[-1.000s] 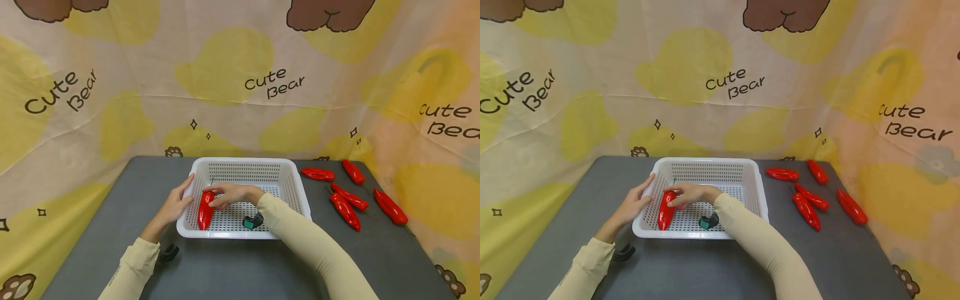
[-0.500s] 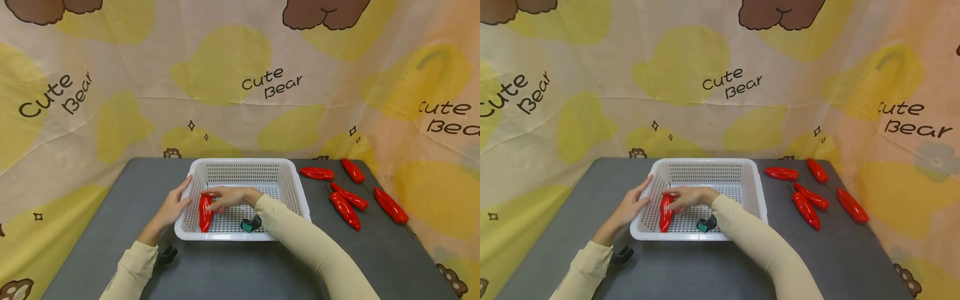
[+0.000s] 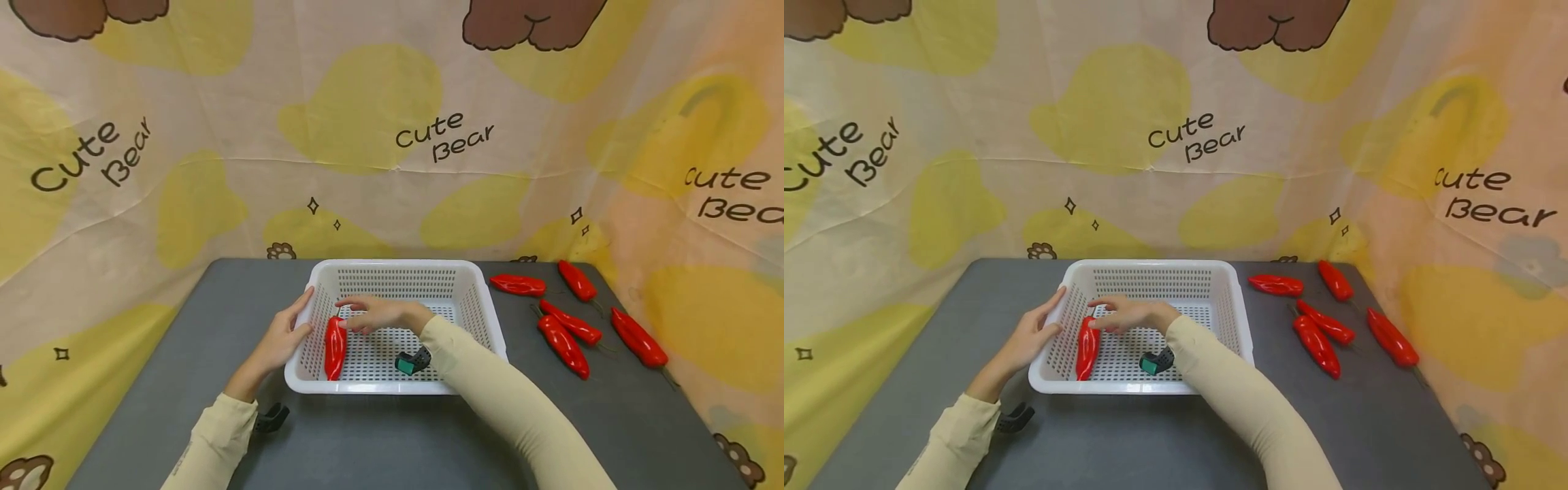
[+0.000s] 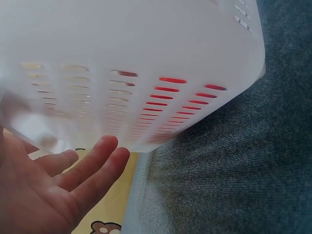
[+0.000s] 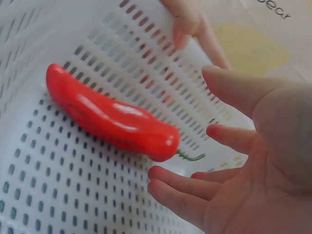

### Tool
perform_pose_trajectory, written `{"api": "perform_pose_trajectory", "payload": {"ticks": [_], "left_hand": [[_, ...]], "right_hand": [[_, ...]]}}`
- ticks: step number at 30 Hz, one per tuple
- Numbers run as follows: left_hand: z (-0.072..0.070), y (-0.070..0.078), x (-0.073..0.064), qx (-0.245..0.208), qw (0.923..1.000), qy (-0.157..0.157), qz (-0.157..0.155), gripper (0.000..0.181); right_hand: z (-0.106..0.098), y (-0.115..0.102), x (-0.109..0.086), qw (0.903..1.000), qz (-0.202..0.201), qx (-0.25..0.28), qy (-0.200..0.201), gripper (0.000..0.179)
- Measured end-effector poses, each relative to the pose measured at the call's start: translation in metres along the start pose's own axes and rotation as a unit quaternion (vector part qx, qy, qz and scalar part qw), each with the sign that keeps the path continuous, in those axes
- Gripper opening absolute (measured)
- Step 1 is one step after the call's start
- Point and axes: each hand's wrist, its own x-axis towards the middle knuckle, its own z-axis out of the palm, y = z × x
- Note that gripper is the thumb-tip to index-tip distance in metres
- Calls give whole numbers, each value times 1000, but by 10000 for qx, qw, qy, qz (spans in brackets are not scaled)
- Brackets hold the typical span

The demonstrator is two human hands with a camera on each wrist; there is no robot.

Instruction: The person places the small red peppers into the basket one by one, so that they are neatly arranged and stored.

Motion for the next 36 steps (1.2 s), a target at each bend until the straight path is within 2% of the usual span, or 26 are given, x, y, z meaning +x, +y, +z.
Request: {"api": "perform_pose_trajectory", "payload": {"ticks": [5,11,21,28,36], "left_hand": [[0,0,0,42,10000,-5,26,70],[3,2,1,2,10000,3,26,70],[1,3,2,69,10000,-31,4,71],[-1,4,2,63,9996,-245,-106,73],[-2,3,2,172,9995,-255,-68,75]], "right_hand": [[-6,-7,-5,9995,-257,69,164,65],[-18,-15,-17,9979,-576,240,179,62],[-48,-19,-41,9968,-633,326,372,60],[-70,-18,-58,9950,-734,123,659,57],[-92,-14,-75,9931,-738,419,803,54]]}}
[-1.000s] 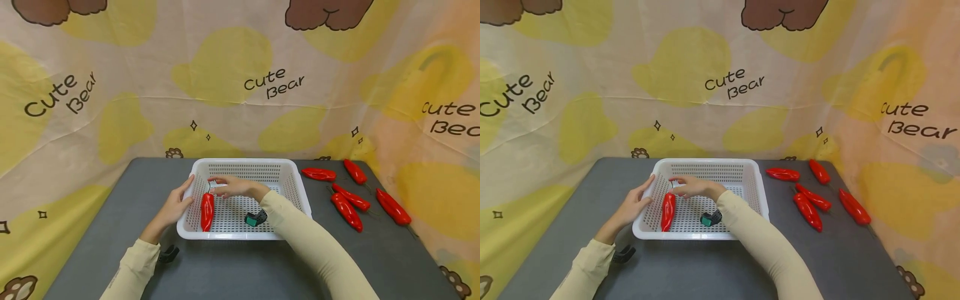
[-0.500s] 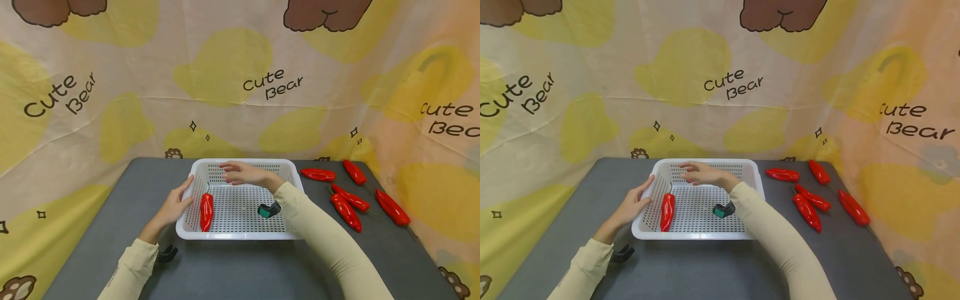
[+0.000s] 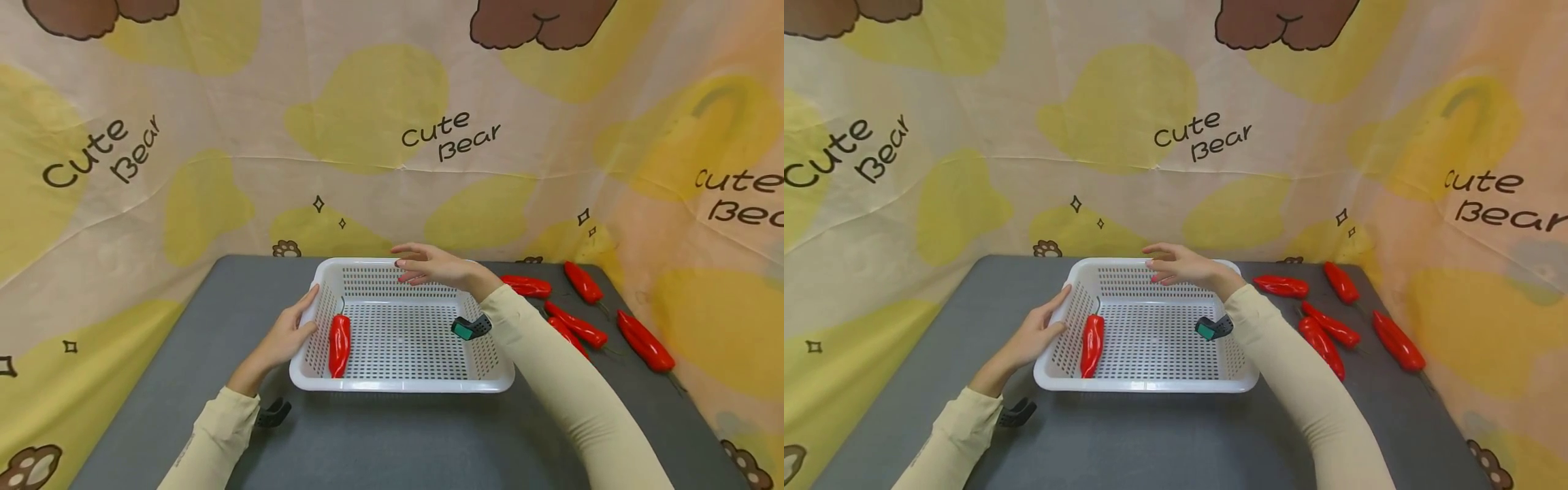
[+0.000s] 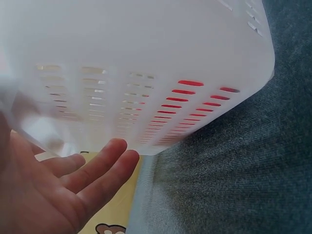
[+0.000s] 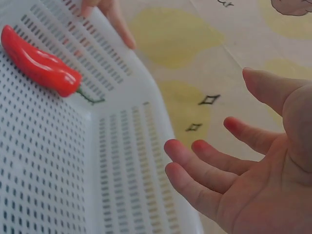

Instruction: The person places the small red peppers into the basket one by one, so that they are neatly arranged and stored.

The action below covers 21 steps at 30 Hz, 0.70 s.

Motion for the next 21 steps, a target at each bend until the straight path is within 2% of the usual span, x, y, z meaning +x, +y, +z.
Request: {"api": "perform_pose_trajectory", "payload": {"ticks": [7,14,21], "left_hand": [[0,1,1,205,9998,-3,-63,74],[-3,4,0,232,9990,-253,-300,74],[0,4,1,-252,9978,-362,-502,71]], "right_hand": [[-23,-3,-17,9997,-70,105,205,54],[-42,1,-30,9987,97,42,499,54],[-61,10,-44,9974,198,279,634,56]]}}
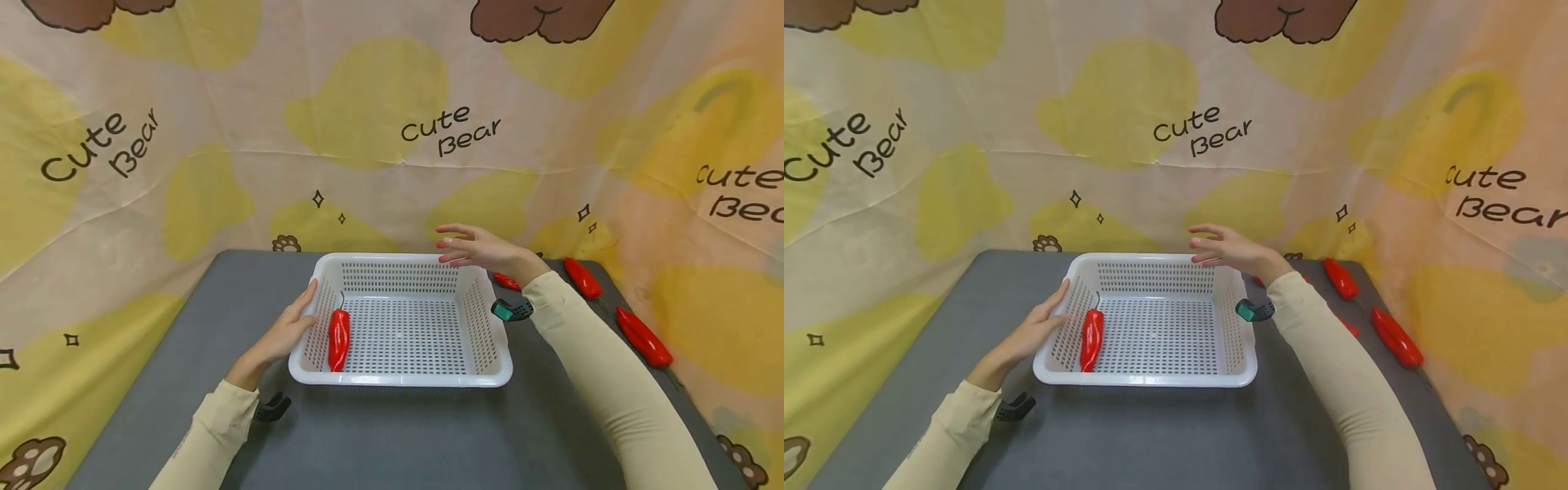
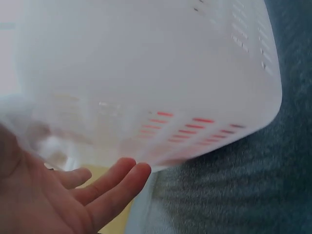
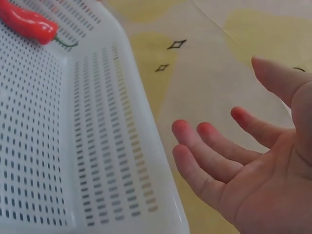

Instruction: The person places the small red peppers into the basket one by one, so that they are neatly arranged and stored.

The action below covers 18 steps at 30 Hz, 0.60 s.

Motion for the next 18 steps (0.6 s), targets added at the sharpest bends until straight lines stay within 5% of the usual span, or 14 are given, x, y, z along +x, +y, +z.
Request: {"api": "perform_pose_trajectory", "payload": {"ticks": [10,18], "left_hand": [[4,2,0,-274,9990,266,-221,71],[1,0,1,-166,9987,476,-2,69]], "right_hand": [[-25,11,-15,9989,134,351,293,59],[-38,19,-28,9984,170,335,412,63]]}}
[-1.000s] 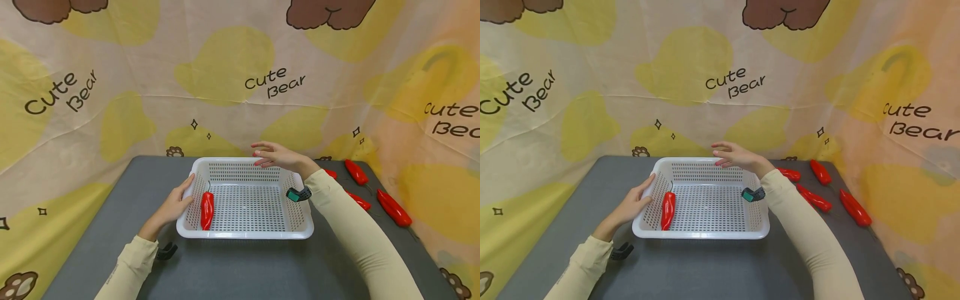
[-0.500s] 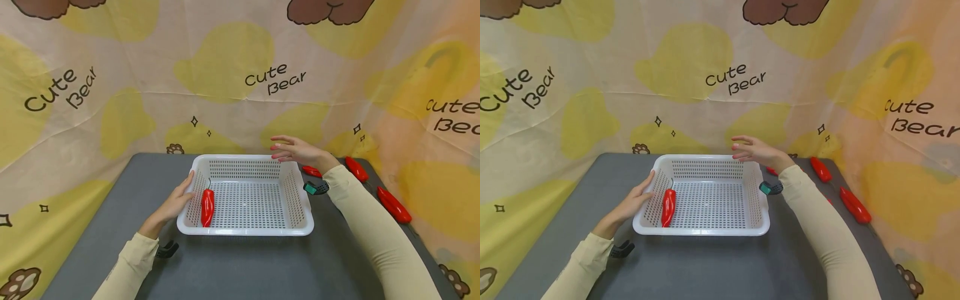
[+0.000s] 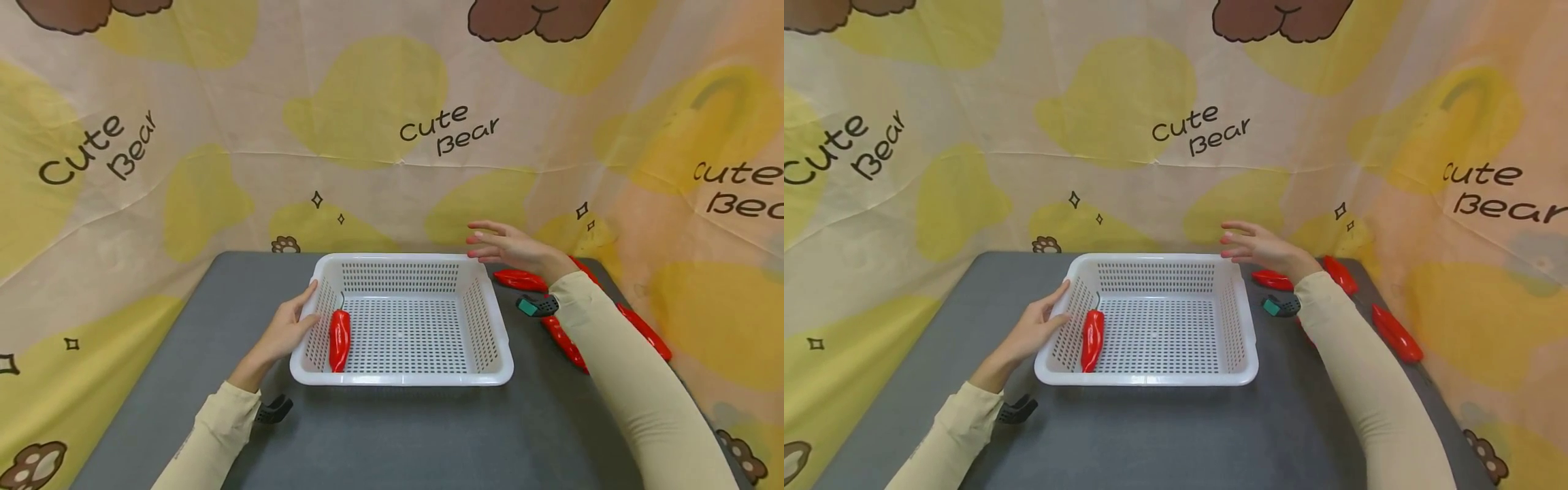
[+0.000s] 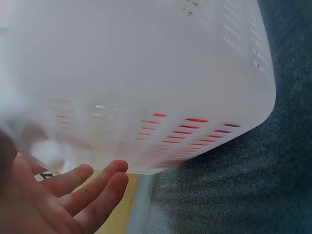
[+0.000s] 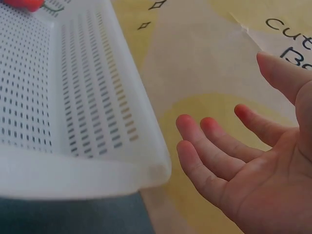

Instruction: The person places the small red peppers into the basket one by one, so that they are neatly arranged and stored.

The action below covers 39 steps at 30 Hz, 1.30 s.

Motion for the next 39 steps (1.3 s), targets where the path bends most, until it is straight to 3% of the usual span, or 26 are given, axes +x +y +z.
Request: {"api": "perform_pose_trajectory", "payload": {"ticks": [16,23,33,39], "left_hand": [[0,-1,-1,96,9999,-73,-51,70],[0,-1,0,97,9999,-47,-35,70],[0,0,2,103,9999,9,-6,70],[-1,1,2,135,9999,18,-36,70]], "right_hand": [[-30,25,-21,9995,247,-103,187,67],[-39,46,-22,9990,396,-121,189,70],[-51,75,-27,9961,864,-125,129,75],[-59,89,-29,9909,1347,-53,-38,75]]}}
